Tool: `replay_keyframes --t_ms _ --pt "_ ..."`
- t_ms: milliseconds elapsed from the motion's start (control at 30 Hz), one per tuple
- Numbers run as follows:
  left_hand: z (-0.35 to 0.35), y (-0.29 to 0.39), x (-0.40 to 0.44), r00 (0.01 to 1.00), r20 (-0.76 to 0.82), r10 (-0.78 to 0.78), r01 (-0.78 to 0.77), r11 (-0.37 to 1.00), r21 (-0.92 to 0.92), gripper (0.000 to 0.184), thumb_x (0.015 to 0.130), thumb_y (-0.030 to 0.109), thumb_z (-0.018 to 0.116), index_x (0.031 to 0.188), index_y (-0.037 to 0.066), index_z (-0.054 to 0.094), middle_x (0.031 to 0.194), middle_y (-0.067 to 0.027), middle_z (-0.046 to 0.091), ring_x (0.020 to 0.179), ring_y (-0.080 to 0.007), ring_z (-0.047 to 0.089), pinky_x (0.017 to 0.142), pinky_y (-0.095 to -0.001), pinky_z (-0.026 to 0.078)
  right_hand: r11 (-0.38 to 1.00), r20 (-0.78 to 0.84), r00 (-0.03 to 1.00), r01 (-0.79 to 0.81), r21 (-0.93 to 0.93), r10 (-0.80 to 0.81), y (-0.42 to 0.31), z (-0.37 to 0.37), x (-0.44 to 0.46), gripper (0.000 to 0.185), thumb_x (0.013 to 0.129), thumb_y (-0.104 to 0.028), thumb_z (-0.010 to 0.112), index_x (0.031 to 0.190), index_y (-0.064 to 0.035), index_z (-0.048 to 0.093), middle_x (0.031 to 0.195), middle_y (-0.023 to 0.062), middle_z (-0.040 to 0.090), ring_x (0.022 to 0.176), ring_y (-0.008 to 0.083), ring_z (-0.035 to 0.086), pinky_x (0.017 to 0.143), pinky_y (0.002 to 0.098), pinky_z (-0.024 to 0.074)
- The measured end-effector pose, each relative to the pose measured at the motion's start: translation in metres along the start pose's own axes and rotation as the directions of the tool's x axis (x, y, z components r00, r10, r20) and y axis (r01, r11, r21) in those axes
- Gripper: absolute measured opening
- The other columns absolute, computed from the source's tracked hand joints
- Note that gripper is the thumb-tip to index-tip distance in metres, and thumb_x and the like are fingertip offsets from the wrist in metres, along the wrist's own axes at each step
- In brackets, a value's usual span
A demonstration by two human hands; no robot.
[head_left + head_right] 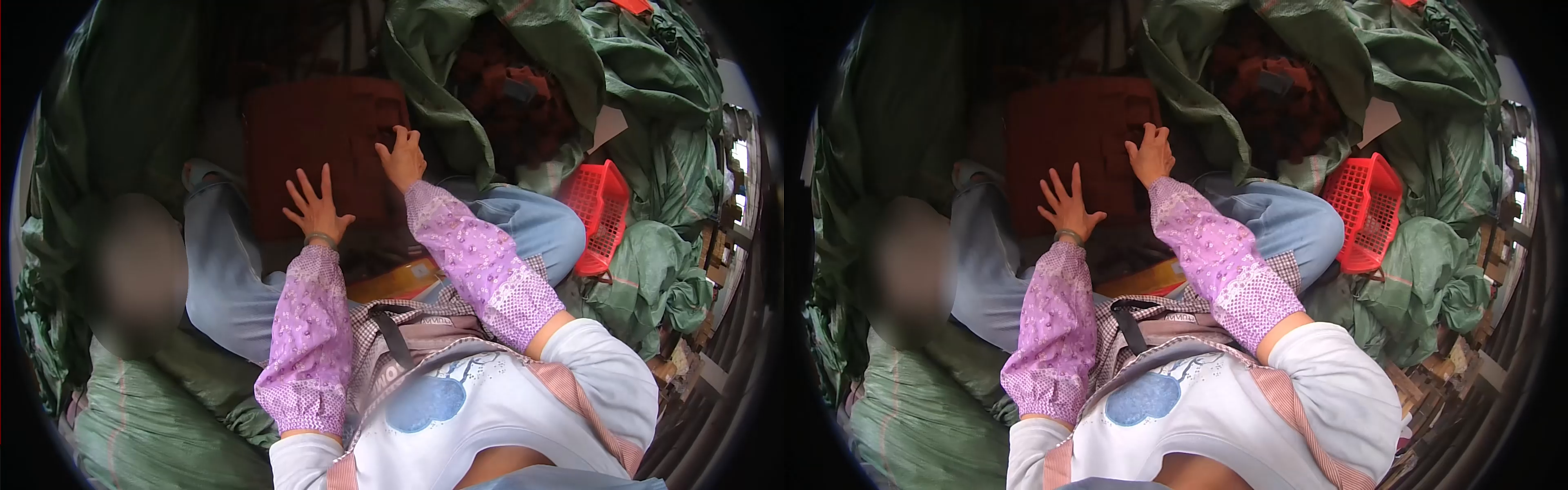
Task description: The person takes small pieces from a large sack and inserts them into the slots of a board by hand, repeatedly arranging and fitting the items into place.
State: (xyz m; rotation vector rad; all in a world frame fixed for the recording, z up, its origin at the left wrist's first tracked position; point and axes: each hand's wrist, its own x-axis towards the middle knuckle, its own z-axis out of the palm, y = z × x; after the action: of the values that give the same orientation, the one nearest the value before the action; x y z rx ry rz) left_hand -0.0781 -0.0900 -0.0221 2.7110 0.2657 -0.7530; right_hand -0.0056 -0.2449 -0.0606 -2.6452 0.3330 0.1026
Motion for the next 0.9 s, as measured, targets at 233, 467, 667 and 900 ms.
replay_keyframes --t_ms 233,467,667,900 --pt "0.01 0.023 0.002 0.957 0.143 0.253 -0.267 0.96 0.088 0.107 0.057 0.025 0.078 0.134 0.036 0.005 0.143 -0.0065 -0.006 0.131 -0.0307 -0.005 0.097 -0.0621 0.013 0.994 0.164 0.98 -0.102 -0.049 0.109 0.008 -0.004 0.007 0.05 0.071 -0.031 0.063 0.111 -0.011 0.041 0.106 0.0152 0.044 0.095 0.0359 0.051 0.075 0.0455 0.0433" --pt "0.018 0.019 0.005 0.958 0.115 0.262 -0.271 0.96 0.073 0.11 0.055 0.028 0.079 0.134 0.037 0.004 0.142 -0.0044 -0.01 0.131 -0.0304 -0.007 0.096 -0.0636 0.011 0.99 0.277 0.951 0.137 0.033 -0.141 0.035 -0.015 0.011 0.035 0.067 -0.024 0.067 0.095 -0.0109 0.051 0.096 0.0098 0.052 0.094 0.0296 0.052 0.077 0.0394 0.0433" --pt "0.02 0.02 0.005 0.96 0.117 0.254 -0.266 0.959 0.102 0.11 0.056 0.028 0.078 0.134 0.037 0.002 0.142 -0.0047 -0.01 0.131 -0.0303 -0.008 0.097 -0.0633 0.01 0.914 -0.095 0.96 -0.217 0.344 0.264 0.049 -0.008 0.008 0.032 0.07 -0.024 0.065 0.094 -0.0054 0.054 0.085 0.014 0.061 0.079 0.0297 0.06 0.07 0.0371 0.0469" --pt "0.009 0.025 0.001 0.962 0.137 0.237 -0.251 0.964 0.091 0.101 0.062 0.023 0.075 0.135 0.034 0.006 0.142 -0.006 -0.005 0.131 -0.0312 -0.005 0.097 -0.0616 0.012 0.422 0.478 0.858 -0.51 0.749 0.189 0.026 -0.058 0.0 0.03 0.076 -0.019 0.063 0.102 -0.0111 0.05 0.091 -0.0024 0.058 0.08 0.0074 0.055 0.062 0.0241 0.0401"
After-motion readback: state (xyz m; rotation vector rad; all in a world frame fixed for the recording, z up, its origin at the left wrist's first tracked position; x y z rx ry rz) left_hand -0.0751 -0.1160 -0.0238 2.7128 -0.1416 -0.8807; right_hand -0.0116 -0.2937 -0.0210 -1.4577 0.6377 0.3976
